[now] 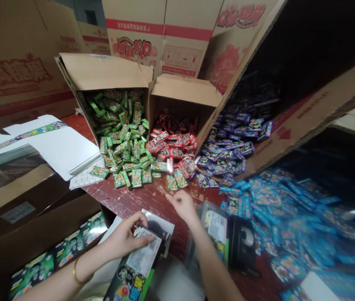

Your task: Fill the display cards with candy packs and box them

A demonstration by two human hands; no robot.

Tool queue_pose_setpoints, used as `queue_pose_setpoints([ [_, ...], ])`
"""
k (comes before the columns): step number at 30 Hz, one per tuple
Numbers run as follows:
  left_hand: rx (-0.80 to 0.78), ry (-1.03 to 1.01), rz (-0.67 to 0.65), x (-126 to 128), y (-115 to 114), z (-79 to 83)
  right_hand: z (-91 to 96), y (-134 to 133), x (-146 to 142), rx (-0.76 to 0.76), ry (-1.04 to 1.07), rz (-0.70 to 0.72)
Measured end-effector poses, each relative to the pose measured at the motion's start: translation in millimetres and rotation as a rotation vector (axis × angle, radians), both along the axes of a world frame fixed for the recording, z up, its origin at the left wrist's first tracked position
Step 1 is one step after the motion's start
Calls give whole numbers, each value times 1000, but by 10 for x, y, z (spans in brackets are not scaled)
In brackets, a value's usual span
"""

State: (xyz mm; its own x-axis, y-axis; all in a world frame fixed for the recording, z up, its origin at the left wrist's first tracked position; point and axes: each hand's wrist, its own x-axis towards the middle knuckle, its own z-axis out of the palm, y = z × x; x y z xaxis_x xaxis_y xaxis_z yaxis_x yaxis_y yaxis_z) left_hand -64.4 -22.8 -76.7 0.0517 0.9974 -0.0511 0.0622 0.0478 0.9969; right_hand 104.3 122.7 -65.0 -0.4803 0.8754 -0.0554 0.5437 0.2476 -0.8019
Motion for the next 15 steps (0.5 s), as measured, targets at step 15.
queue_pose_setpoints([
  [15, 17, -109, 117, -104, 23, -139, -473, 182, 160, -232, 381, -360],
])
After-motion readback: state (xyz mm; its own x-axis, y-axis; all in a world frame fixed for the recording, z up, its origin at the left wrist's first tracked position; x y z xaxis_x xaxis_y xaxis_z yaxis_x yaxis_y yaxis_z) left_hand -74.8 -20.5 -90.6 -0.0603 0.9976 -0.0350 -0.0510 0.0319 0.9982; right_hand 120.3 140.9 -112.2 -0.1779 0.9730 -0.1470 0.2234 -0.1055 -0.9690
